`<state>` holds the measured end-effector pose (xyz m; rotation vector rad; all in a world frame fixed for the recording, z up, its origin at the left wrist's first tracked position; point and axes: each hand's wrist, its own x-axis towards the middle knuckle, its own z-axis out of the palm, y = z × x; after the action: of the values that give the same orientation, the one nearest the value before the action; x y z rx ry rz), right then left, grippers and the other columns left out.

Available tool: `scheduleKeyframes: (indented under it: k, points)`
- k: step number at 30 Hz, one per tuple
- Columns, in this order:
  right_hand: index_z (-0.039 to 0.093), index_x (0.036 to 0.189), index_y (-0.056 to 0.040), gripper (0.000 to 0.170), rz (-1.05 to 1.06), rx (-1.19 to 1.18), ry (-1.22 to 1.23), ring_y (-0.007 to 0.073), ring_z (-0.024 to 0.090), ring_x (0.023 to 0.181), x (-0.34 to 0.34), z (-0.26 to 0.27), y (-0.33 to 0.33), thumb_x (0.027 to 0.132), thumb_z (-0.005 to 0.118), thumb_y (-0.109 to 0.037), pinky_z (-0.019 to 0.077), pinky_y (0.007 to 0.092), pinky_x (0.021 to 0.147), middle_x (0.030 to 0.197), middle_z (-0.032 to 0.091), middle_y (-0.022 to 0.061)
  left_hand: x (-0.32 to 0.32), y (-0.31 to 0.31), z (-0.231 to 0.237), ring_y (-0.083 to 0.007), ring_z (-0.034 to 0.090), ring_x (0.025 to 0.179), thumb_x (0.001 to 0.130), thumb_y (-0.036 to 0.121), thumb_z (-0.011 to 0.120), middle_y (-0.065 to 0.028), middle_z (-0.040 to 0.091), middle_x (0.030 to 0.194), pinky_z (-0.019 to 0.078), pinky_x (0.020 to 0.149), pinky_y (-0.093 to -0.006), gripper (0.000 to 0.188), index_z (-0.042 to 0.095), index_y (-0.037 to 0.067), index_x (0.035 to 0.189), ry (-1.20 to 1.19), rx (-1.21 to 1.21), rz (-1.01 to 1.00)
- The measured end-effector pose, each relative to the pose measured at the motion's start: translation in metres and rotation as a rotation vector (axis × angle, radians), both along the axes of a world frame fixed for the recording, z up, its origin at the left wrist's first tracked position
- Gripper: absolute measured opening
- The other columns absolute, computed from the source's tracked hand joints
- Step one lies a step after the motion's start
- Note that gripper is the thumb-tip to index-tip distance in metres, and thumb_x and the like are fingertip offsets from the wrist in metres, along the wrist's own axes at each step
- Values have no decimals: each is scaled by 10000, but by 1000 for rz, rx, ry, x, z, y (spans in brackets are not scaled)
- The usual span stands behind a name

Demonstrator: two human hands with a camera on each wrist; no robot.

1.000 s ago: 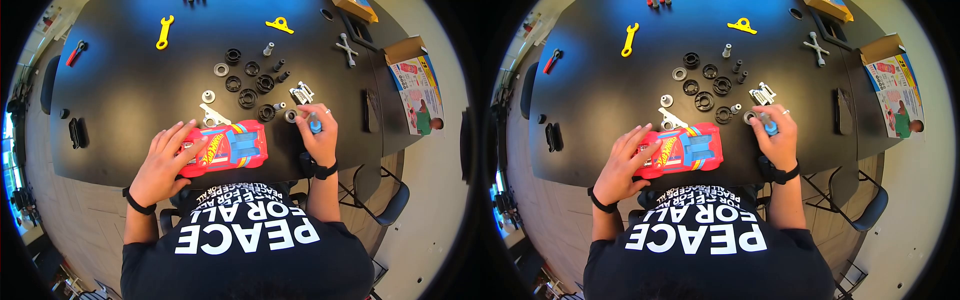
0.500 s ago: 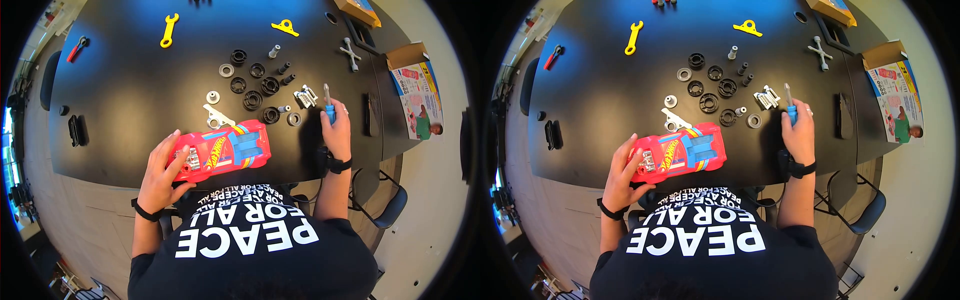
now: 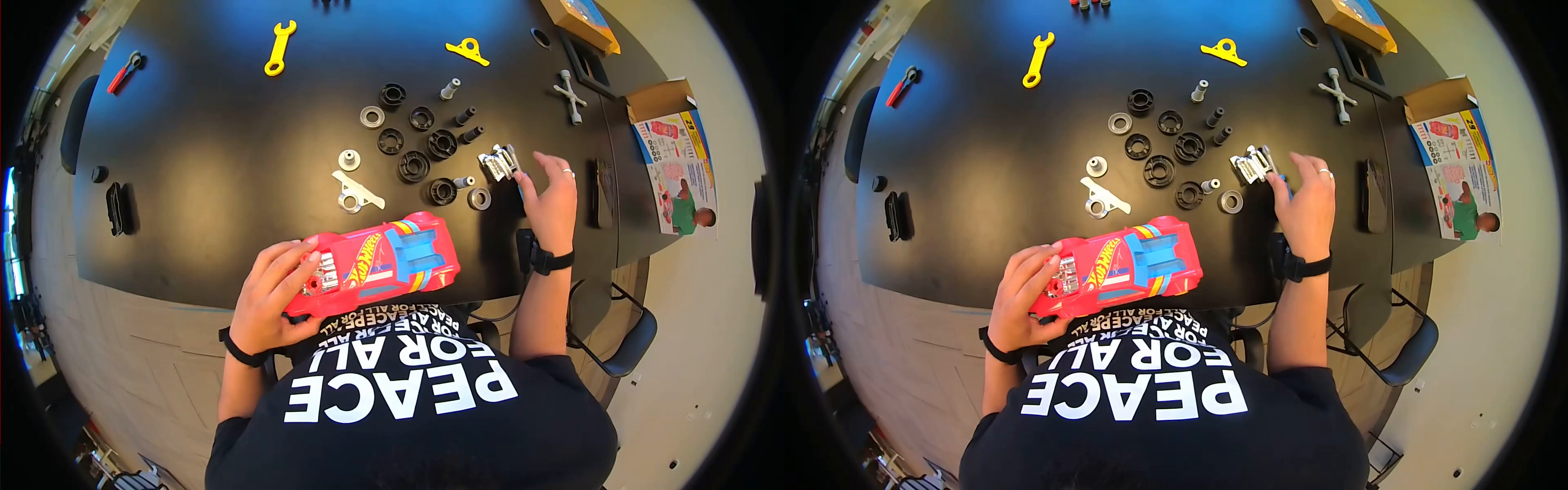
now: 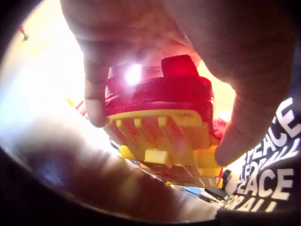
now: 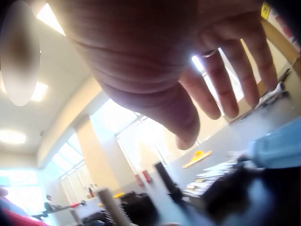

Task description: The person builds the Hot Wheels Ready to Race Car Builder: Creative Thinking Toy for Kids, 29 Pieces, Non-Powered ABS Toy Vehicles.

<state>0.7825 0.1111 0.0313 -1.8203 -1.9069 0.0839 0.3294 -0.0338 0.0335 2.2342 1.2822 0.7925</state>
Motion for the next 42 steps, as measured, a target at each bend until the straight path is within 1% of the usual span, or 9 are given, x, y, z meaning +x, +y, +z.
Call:
scheduleKeyframes:
  k: [4,7,16,20,24,27,33,39,42]
  points:
    - [750,1317,-55,522,436,101,93,388,671,1219,-71,42,3,839,936,-148,536,477,1058,1305,769,143,1,-1,-2,-472,656,1357,788,293,909,-274,618,1597,529,1154,-538,872,617,28,1566,-113,-17,-23]
    - [716,1371,-83,630,627,-89,22,357,641,1213,-99,36,14,791,957,-140,526,478,1068,1328,776,76,0,-2,-4,-475,656,1395,856,420,899,-311,599,1605,531,1165,-528,880,606,12,1578,-174,-26,3]
    - [721,1368,-42,568,815,-111,-18,310,669,1127,-119,41,26,829,897,-54,569,416,1011,1257,729,118,2,-5,-4,-444,742,1296,894,414,904,-287,664,1542,606,1076,-459,743,701,8,1483,-297,42,100]
    - [711,1457,0,661,646,-134,721,223,685,1005,-121,72,-7,805,824,-8,585,358,900,1264,669,137,8,-4,-7,-419,765,1252,911,359,899,-276,696,1508,617,1045,-428,628,754,18,1419,-293,63,165]
    - [776,1349,-15,625,969,-102,586,307,722,1120,-140,82,-44,745,914,-99,577,417,972,1251,719,166,17,3,-8,-393,782,1227,905,354,927,-247,694,1533,631,1010,-409,617,767,23,1400,-306,65,214]
    - [780,1326,-64,613,1022,-117,546,318,703,1202,-163,64,-58,734,935,-100,516,458,1043,1278,737,103,23,4,-8,-428,755,1306,927,400,923,-315,673,1534,603,1077,-437,642,747,-23,1377,-336,24,192]
    - [764,1257,-138,544,1021,-50,291,270,643,1327,-173,51,-63,744,948,-117,420,462,1068,1324,753,-21,26,1,-14,-424,751,1316,844,351,985,-298,672,1543,613,1077,-441,697,737,-10,1386,-333,21,210]
    - [765,1220,-102,485,974,-181,363,307,676,1283,-167,67,-61,789,971,-180,460,492,1116,1302,766,58,30,-3,0,-410,781,1250,827,271,999,-294,686,1526,626,1039,-418,631,757,8,1347,-338,53,214]
    - [776,1207,-45,403,937,-26,444,320,752,1105,-139,74,-41,872,950,-185,584,435,949,1239,783,151,20,-10,-11,-386,806,1177,832,238,994,-294,710,1490,637,1004,-410,565,774,7,1299,-267,55,227]
